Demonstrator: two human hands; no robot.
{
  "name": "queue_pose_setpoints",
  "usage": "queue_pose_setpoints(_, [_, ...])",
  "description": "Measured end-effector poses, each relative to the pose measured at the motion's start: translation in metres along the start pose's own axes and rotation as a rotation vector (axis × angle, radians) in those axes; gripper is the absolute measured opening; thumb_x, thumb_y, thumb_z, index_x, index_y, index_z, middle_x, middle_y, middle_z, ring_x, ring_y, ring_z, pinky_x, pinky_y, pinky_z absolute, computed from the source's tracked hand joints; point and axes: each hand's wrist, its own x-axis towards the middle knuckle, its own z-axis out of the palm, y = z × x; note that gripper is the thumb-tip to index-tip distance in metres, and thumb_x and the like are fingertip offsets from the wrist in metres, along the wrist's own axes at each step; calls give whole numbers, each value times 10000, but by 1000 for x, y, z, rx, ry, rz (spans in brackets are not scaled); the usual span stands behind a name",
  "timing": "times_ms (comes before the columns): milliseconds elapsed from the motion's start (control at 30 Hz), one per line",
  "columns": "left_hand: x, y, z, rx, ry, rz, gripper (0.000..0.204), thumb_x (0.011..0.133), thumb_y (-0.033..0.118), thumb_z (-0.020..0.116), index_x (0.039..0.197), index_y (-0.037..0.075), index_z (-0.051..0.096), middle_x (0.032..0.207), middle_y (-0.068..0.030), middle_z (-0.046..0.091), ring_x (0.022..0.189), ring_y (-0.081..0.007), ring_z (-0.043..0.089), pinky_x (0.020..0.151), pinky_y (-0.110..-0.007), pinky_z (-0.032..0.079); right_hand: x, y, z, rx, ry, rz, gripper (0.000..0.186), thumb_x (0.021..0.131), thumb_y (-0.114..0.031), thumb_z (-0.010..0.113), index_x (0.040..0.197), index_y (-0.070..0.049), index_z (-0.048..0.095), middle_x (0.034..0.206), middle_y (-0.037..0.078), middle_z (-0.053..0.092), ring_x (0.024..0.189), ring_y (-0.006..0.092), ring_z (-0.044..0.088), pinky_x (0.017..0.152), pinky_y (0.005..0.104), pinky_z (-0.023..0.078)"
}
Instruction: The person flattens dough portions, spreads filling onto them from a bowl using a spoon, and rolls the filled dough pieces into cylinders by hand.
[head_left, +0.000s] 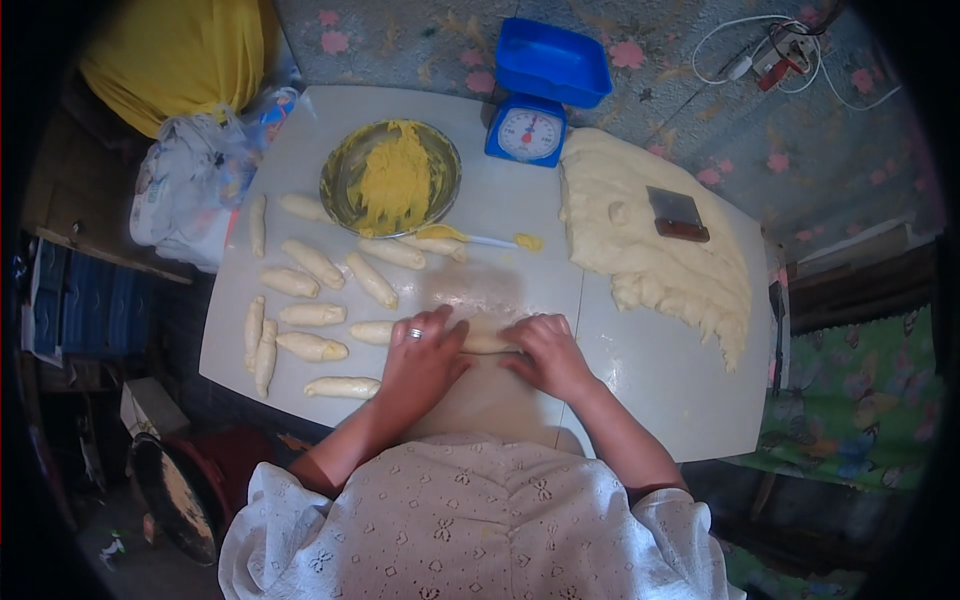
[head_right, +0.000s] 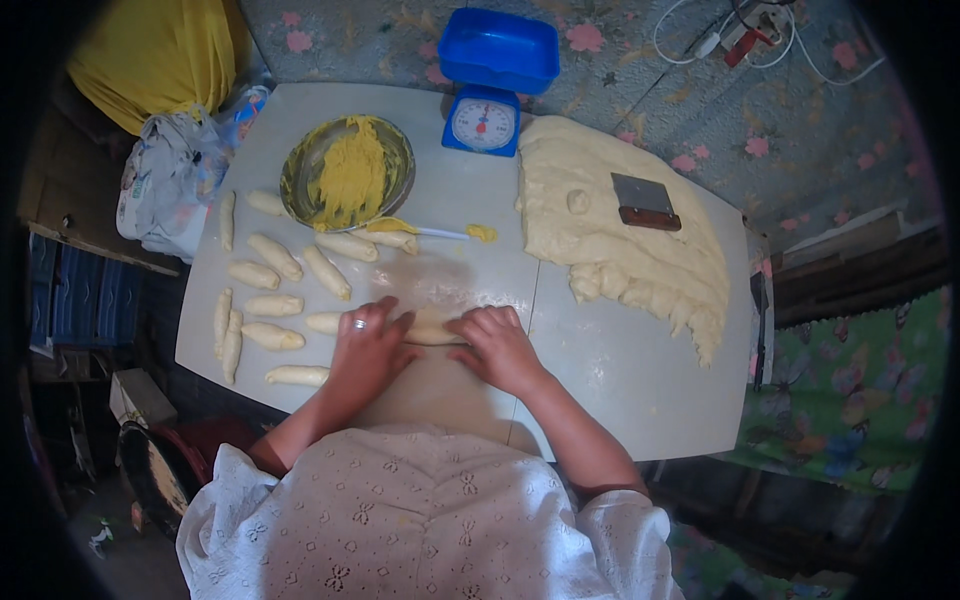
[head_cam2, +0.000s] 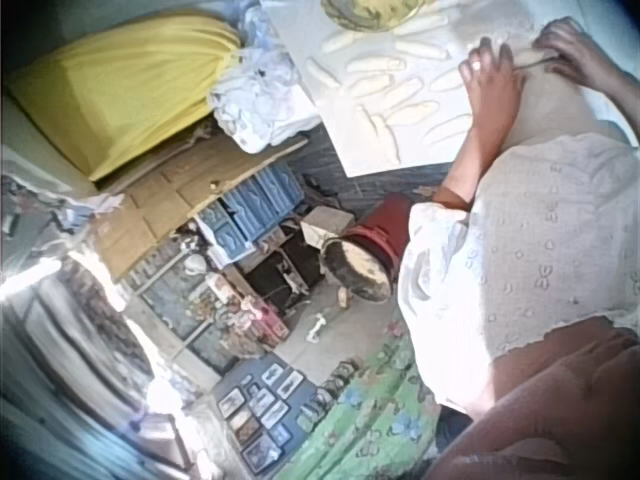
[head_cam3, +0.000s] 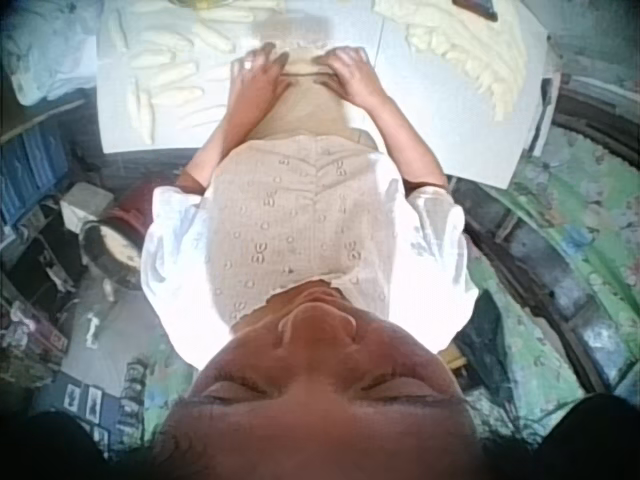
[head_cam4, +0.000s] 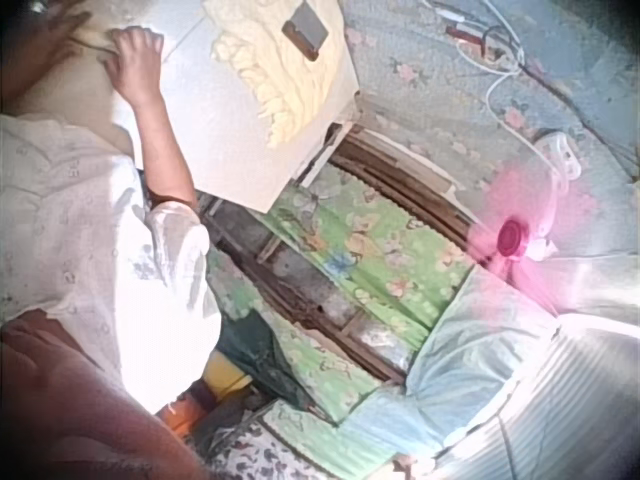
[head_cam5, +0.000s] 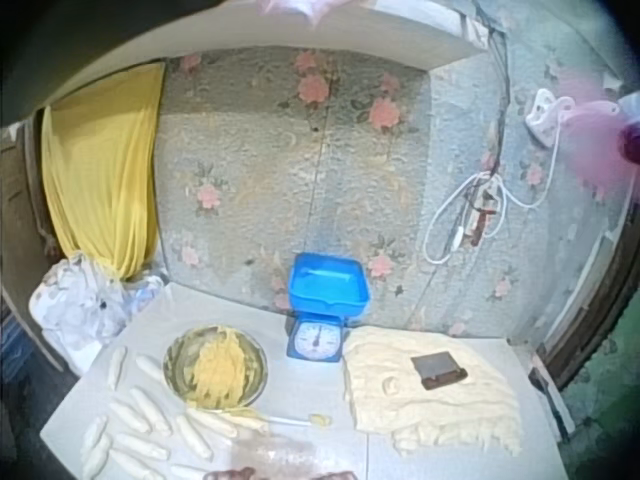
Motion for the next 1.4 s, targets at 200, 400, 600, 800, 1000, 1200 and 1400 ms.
queue_pose_setpoints(200, [-1,-13,8,20,-138,27,349,793,170,650,1120,56,614,1008,-82,614,1033,-248,526,869,-392,360,11,-9,-2,-54,96,127,379,719,-159,756,1074,-121,627,989,43,605,966,256,547,852,377,383])
queue_pose_setpoints(400, [7,-7,3,27,-80,-7,387,771,163,667,1139,56,621,997,-75,627,1010,-251,538,870,-391,360,8,9,5,-40,-13,32,363,739,-158,737,1086,-125,636,997,45,611,966,250,548,858,373,388])
queue_pose_setpoints(600, [10,-11,-2,38,-111,33,408,781,123,603,1180,37,597,956,-77,631,966,-243,550,861,-381,367,17,-6,2,-90,198,69,260,769,-160,704,1026,-132,672,905,9,642,874,207,574,843,358,387])
queue_pose_setpoints(800, [13,-22,1,27,-198,13,355,777,119,600,1121,35,626,998,-95,638,987,-257,551,876,-386,368,6,15,-7,-89,3,56,400,782,-193,706,1169,-149,618,1000,15,627,920,208,554,869,357,373])
queue_pose_setpoints(1000, [22,-14,-6,-30,-133,-6,342,778,157,647,1104,51,642,1001,-108,633,1020,-253,546,892,-391,370,13,7,-5,-50,-21,30,437,785,-216,707,1205,-166,598,1060,14,617,994,205,543,893,368,359])
queue_pose_setpoints(1200, [28,-14,-7,10,-173,-48,417,761,212,695,1146,71,615,1014,-102,633,1027,-252,546,894,-391,367,30,-3,-7,-170,138,101,410,778,-237,712,1170,-163,614,1060,27,607,996,209,546,905,371,353])
queue_pose_setpoints(1400, [28,-23,3,-92,-287,-7,349,769,204,685,1090,76,639,1022,-98,634,1014,-260,550,874,-397,371,34,8,1,-28,-163,101,351,782,-238,707,1114,-143,640,1055,49,611,997,224,545,877,367,381])
